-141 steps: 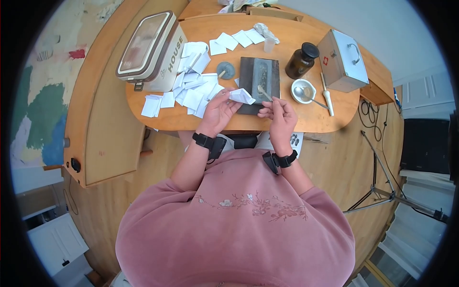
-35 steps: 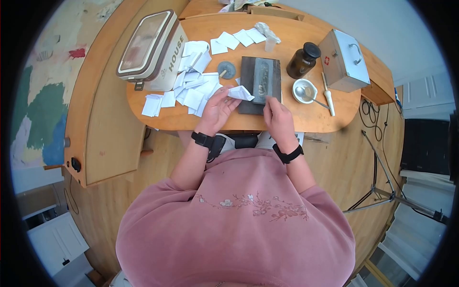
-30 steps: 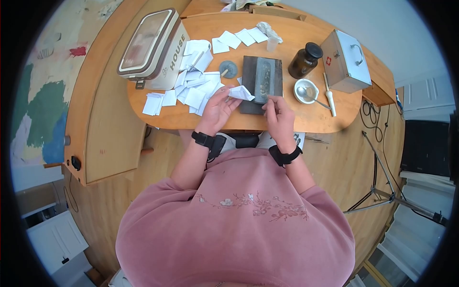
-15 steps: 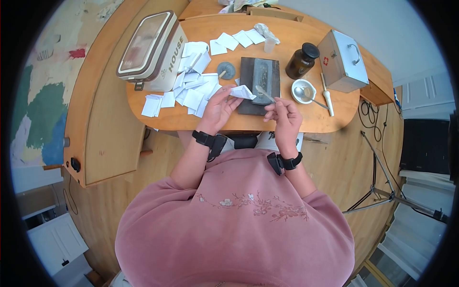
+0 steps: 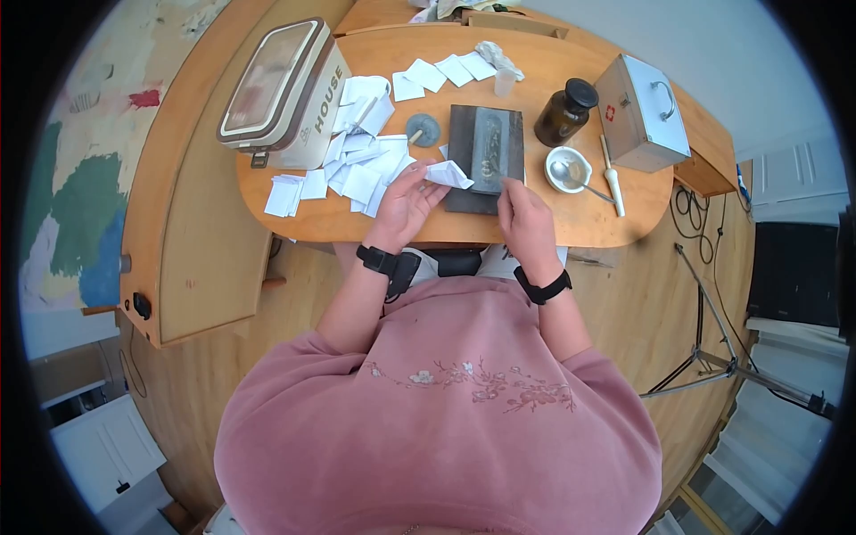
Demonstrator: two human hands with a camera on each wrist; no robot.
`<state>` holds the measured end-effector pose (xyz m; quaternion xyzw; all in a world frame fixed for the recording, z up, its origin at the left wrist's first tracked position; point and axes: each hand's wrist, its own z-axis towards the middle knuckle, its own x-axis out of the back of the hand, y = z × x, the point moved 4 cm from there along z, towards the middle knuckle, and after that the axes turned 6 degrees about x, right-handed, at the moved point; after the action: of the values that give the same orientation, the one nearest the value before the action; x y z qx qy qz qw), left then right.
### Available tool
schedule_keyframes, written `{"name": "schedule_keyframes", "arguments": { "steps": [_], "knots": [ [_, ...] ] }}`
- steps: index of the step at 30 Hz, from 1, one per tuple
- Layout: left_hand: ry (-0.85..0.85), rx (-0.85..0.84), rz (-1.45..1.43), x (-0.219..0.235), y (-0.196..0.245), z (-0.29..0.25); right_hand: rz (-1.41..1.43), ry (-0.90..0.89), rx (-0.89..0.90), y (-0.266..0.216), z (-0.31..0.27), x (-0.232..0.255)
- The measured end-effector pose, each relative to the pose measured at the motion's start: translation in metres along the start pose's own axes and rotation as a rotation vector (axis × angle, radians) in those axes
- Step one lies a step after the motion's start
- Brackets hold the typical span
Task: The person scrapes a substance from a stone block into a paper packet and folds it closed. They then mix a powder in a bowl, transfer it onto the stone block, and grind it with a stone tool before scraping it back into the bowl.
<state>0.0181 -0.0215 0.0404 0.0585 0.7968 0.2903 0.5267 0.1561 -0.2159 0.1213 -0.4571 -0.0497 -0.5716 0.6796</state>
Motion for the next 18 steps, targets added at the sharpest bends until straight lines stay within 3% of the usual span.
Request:
{"name": "schedule_keyframes", "arguments": {
  "steps": [3, 8, 14, 18],
  "knots": [
    [0.019, 0.001, -0.009, -0.001, 0.0, 0.0, 0.019, -0.053, -0.037, 0.004, -0.002, -0.008],
    [-0.015, 0.005, 0.02, 0.002, -0.002, 0.002, 0.496, 0.021, -0.456, 0.01, -0.015, -0.017],
    [0.023, -0.014, 0.036, -0.001, -0.002, 0.004, 0.942, 0.227, -0.619, 0.022, -0.027, -0.024],
    [0.006, -0.02, 0.049, 0.0, -0.002, 0.006, 0.981, 0.292, -0.665, 0.025, -0.028, -0.021]
  ]
}}
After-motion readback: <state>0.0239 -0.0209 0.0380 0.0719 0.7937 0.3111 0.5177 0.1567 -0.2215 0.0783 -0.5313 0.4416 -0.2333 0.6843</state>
